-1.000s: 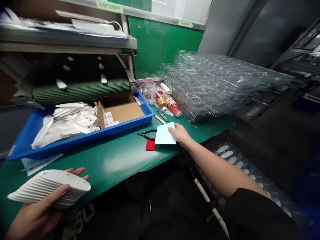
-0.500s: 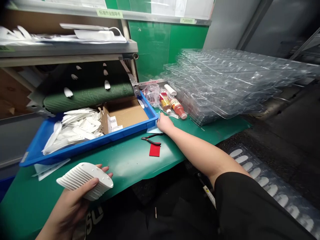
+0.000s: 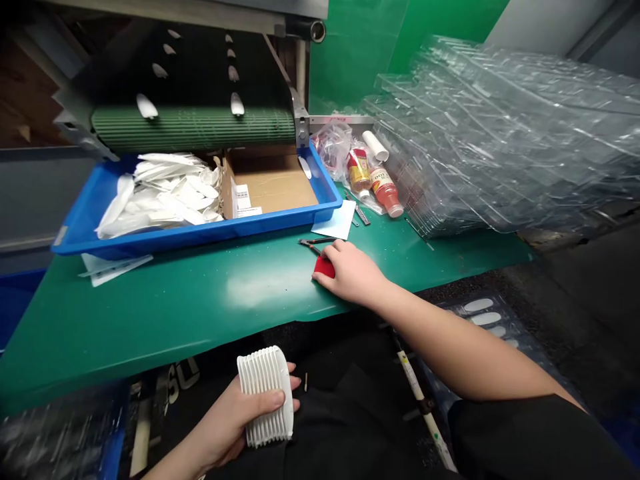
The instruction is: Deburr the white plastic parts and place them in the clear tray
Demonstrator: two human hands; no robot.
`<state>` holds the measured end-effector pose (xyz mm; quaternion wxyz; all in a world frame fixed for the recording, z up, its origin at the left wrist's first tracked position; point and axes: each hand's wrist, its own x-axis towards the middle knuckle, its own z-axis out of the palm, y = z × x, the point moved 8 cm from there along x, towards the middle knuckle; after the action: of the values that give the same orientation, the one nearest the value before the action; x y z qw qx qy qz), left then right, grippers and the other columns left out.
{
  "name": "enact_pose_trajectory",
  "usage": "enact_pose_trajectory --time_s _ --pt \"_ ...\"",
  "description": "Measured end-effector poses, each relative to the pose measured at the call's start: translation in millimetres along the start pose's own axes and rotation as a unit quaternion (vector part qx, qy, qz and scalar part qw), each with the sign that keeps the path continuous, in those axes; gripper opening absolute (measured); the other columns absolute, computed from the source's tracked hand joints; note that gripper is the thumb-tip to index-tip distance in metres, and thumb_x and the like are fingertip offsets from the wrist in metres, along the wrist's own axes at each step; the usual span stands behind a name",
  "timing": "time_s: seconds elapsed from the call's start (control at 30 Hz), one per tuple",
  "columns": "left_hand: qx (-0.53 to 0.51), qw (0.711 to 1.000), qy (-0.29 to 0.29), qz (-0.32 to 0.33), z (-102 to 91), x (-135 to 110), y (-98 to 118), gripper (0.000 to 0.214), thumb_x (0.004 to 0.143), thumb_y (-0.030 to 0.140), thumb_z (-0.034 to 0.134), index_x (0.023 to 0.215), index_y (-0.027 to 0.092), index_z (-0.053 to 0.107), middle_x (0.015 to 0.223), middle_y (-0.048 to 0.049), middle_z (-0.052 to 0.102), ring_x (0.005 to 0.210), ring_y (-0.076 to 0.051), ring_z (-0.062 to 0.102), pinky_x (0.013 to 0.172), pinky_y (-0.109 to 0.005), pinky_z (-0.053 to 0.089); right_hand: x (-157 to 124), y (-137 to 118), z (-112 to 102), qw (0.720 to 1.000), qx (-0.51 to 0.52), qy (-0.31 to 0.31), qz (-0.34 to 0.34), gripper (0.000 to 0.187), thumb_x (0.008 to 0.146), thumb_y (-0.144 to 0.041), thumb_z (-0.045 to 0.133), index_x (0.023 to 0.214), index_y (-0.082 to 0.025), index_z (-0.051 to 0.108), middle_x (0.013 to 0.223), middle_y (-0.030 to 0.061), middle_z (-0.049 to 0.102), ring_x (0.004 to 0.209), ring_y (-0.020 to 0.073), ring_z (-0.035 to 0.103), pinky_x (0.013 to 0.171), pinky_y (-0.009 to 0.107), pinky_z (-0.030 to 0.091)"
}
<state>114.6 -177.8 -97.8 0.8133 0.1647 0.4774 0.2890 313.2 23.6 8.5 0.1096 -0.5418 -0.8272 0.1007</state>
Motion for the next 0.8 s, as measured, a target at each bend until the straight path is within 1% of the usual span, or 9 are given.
enact_pose_trajectory --time_s 0.13,0.23,0.3,0.33,0.43,0.53,0.6,0.7,0.8 --pt "-0.001 1.0 -0.024 -0.013 4.6 -0.2 -8.1 0.072 0.06 0.035 0.102 0.12 0.012 0.07 0.116 -0.0205 0.076 0.096 -0.037 0.078 0.084 -0.045 0.064 0.8 23.7 2.0 0.999 -0.03 -0.007 0.014 0.026 0.101 -0.03 0.054 0.121 -0.02 0.067 0.121 0.015 0.063 0.111 0.0333 0.06 0.096 0.046 0.051" --pt "-0.004 0.999 -0.031 -0.022 7.9 -3.1 -11.7 0.07 0.061 0.033 0.102 0.119 0.012 0.07 0.112 -0.0193 0.077 0.095 -0.035 0.078 0.084 -0.043 0.064 -4.5 41.0 -5.8 0.997 -0.053 0.046 0.037 0.031 0.101 -0.026 0.048 0.121 -0.019 0.071 0.121 0.0173 0.062 0.115 0.0365 0.058 0.099 0.05 0.05" --pt "-0.007 0.999 -0.032 -0.025 9.1 -3.5 -14.0 0.068 0.062 0.033 0.102 0.118 0.012 0.07 0.111 -0.0181 0.077 0.094 -0.034 0.078 0.083 -0.042 0.064 -14.1 36.6 -8.4 0.995 -0.051 0.074 0.04 0.033 0.102 -0.035 0.051 0.124 -0.018 0.069 0.12 0.0175 0.062 0.114 0.0365 0.058 0.099 0.05 0.051" --pt "-0.009 0.999 -0.033 -0.027 9.6 -3.5 -15.3 0.068 0.062 0.033 0.102 0.119 0.012 0.07 0.111 -0.0177 0.077 0.094 -0.033 0.078 0.083 -0.042 0.064 -19.4 29.6 -6.2 0.996 -0.047 0.071 0.034 0.037 0.102 -0.041 0.052 0.126 -0.018 0.068 0.12 0.0174 0.063 0.113 0.0364 0.059 0.099 0.05 0.052" --pt "-0.009 0.999 -0.042 -0.033 12.5 -3.6 -19.1 0.068 0.062 0.034 0.101 0.119 0.012 0.071 0.111 -0.0169 0.078 0.094 -0.033 0.078 0.084 -0.042 0.063 -31.3 4.6 8.4 0.998 -0.062 0.017 0.015 0.052 0.101 -0.054 0.054 0.136 -0.016 0.064 0.123 0.0192 0.063 0.111 0.0383 0.06 0.097 0.053 0.052" --pt "0.002 0.998 -0.052 -0.025 15.6 -4.8 -20.5 0.065 0.063 0.034 0.101 0.118 0.013 0.072 0.111 -0.0159 0.078 0.094 -0.031 0.078 0.086 -0.041 0.062 -32.2 -2.4 14.4 0.997 -0.064 0.011 0.031 0.057 0.1 -0.05 0.056 0.143 -0.013 0.061 0.128 0.0219 0.061 0.115 0.0413 0.057 0.1 0.056 0.051" --pt "0.007 0.998 -0.053 -0.019 16.0 -5.9 -21.5 0.064 0.064 0.033 0.101 0.118 0.014 0.073 0.112 -0.0156 0.078 0.094 -0.03 0.078 0.088 -0.042 0.062 -27.5 1.6 16.3 0.999 -0.028 0.014 0.04 0.054 0.096 -0.043 0.061 0.142 -0.015 0.063 0.128 0.0198 0.06 0.12 0.0404 0.056 0.105 0.055 0.049" --pt "0.003 0.999 -0.053 -0.014 14.4 -7.2 -23.8 0.063 0.065 0.033 0.1 0.118 0.014 0.073 0.113 -0.0155 0.078 0.094 -0.03 0.077 0.089 -0.043 0.061 -18.2 5.5 19.8 0.999 0.019 0.013 0.038 0.047 0.089 -0.03 0.064 0.135 -0.02 0.069 0.128 0.0156 0.061 0.122 0.0373 0.057 0.109 0.052 0.047" --pt "-0.003 0.998 -0.055 -0.01 12.1 -7.8 -26.2 0.063 0.065 0.033 0.1 0.119 0.013 0.074 0.113 -0.0162 0.078 0.095 -0.031 0.077 0.09 -0.045 0.061 -10.5 -2.3 21.2 0.999 0.031 0.027 0.032 0.036 0.09 -0.036 0.066 0.122 -0.02 0.073 0.12 0.0147 0.064 0.117 0.0372 0.059 0.105 0.053 0.049"
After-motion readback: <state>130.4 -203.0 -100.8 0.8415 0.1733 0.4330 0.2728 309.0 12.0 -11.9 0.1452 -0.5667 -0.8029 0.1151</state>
